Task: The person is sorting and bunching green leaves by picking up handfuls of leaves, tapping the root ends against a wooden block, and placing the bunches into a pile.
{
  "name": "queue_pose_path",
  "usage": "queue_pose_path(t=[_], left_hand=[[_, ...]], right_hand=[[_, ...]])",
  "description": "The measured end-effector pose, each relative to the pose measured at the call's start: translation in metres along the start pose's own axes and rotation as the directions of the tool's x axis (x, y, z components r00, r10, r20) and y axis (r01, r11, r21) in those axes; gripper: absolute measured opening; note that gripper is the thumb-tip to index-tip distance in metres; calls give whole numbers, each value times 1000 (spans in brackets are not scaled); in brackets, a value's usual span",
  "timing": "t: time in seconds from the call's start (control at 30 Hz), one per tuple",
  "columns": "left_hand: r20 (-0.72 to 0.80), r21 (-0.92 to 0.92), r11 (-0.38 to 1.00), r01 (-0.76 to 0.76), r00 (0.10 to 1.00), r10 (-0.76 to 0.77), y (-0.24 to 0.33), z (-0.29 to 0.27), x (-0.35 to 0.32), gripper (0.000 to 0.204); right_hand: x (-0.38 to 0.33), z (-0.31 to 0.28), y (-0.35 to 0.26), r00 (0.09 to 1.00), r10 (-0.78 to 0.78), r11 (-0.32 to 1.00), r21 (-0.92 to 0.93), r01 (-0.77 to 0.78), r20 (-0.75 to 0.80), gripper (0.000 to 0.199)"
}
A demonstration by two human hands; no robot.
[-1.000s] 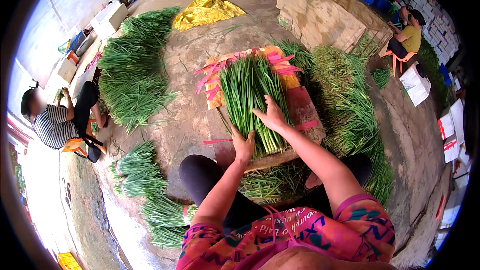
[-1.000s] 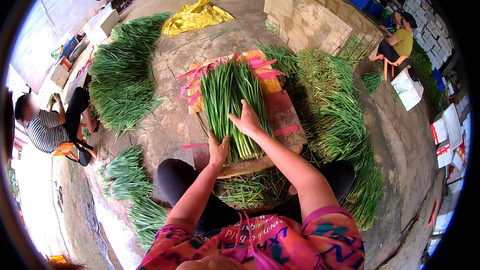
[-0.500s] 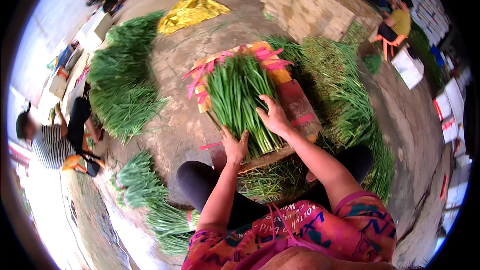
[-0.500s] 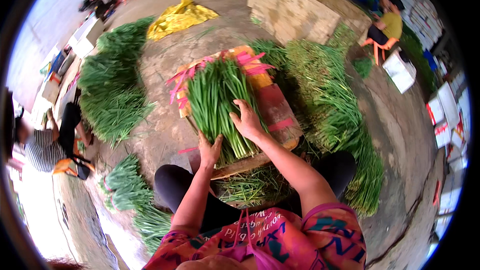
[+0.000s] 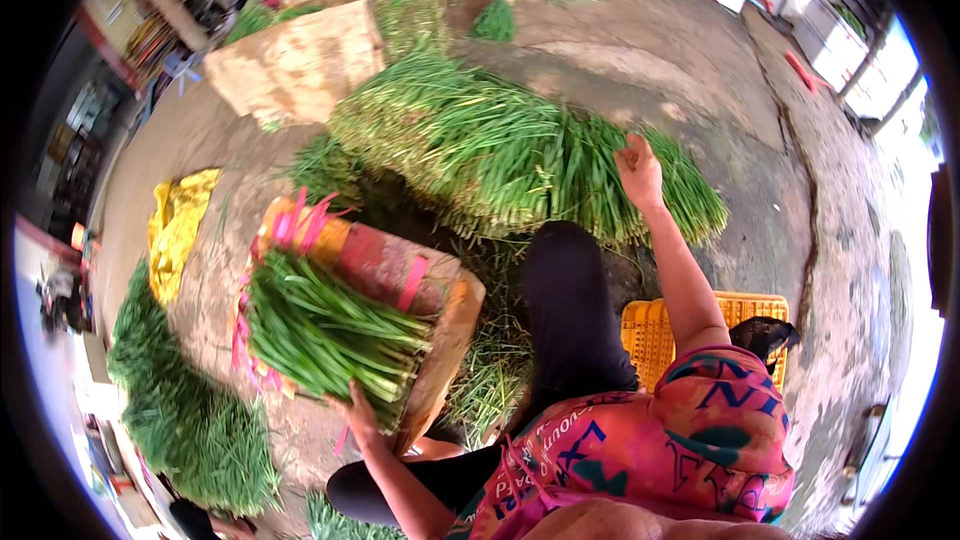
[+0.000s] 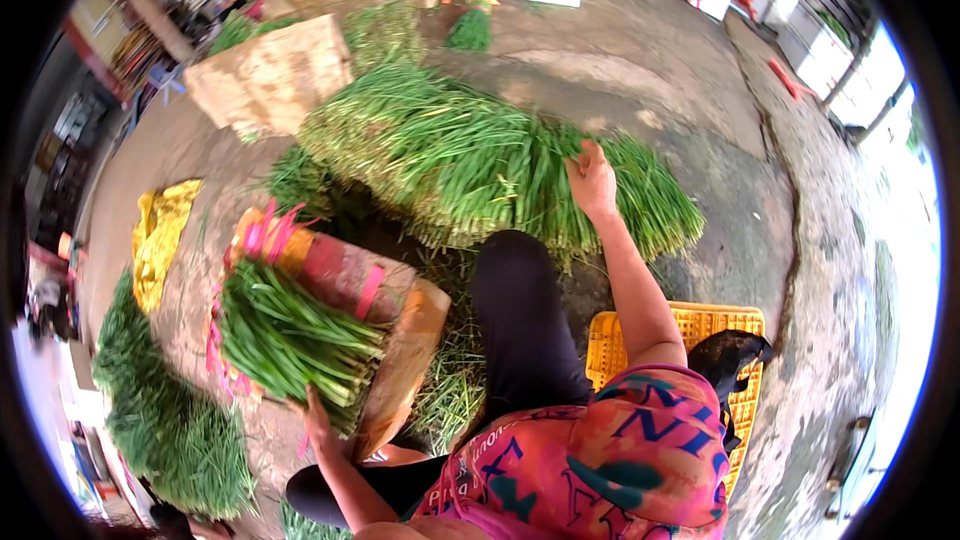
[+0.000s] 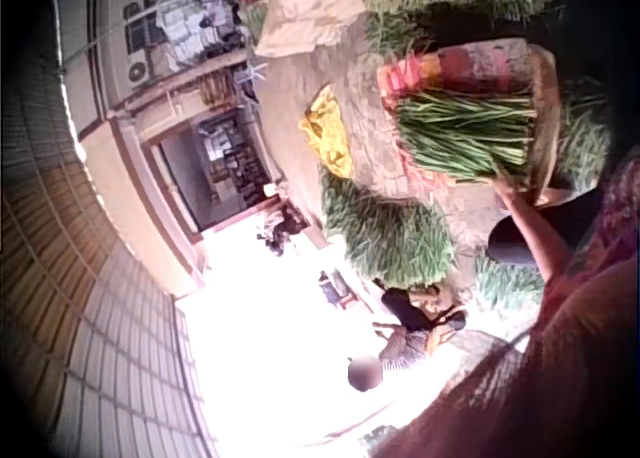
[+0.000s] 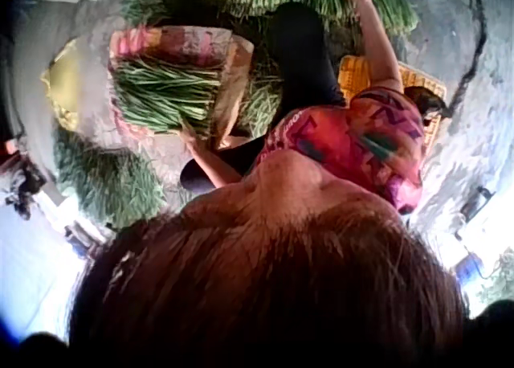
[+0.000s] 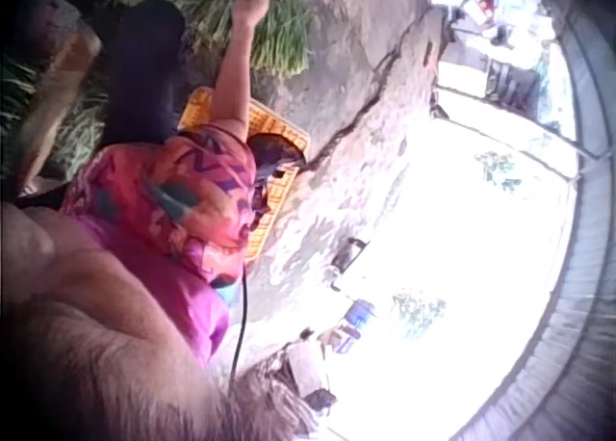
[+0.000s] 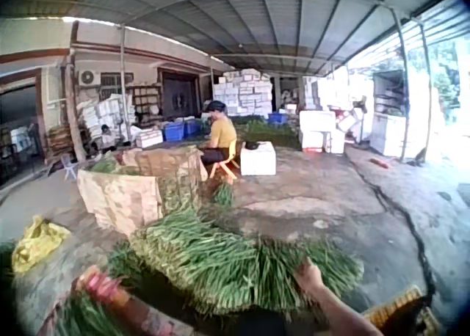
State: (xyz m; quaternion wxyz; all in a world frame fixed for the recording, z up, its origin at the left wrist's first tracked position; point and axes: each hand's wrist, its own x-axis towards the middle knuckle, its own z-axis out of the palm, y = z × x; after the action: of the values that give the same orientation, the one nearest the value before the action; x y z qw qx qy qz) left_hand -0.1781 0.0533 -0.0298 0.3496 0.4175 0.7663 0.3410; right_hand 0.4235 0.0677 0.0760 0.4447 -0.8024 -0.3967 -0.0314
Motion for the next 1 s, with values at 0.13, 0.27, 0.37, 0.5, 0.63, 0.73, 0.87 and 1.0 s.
queue_pose_path(t=[0.13,0.27,0.37,0.5,0.63,0.73,0.87,1.0], left_hand=[[-173,387,913,132,982,-69,71,1,-37,99],[-323,552,733,-397,710,626,112,41,-60,81],[-54,57,781,-621,780,624,184,109,-105,51],[618,-209,942,-261,712,334,183,219,-96,46],[788,-249,957,150,606,110,155,345,-85,38],[924,-74,994,-85,368,101,128,416,-73,21],[936,141,941,306,269,-228,122,478,-91,17],[966,-216,937,-276,80,246,51,521,-86,45]], right_hand=[[-18,-13,122,926,345,900,-336,-278,156,50],[-42,13,212,772,538,832,-363,-420,340,51],[-46,45,215,717,517,855,-247,-456,468,52],[-42,97,203,812,419,908,-178,-380,405,42],[-52,121,204,735,481,836,-504,-219,478,49],[-35,110,180,769,508,806,-530,-264,389,63],[-41,103,195,683,642,728,-557,-399,349,101],[-53,123,186,555,686,725,-504,-469,471,121]])
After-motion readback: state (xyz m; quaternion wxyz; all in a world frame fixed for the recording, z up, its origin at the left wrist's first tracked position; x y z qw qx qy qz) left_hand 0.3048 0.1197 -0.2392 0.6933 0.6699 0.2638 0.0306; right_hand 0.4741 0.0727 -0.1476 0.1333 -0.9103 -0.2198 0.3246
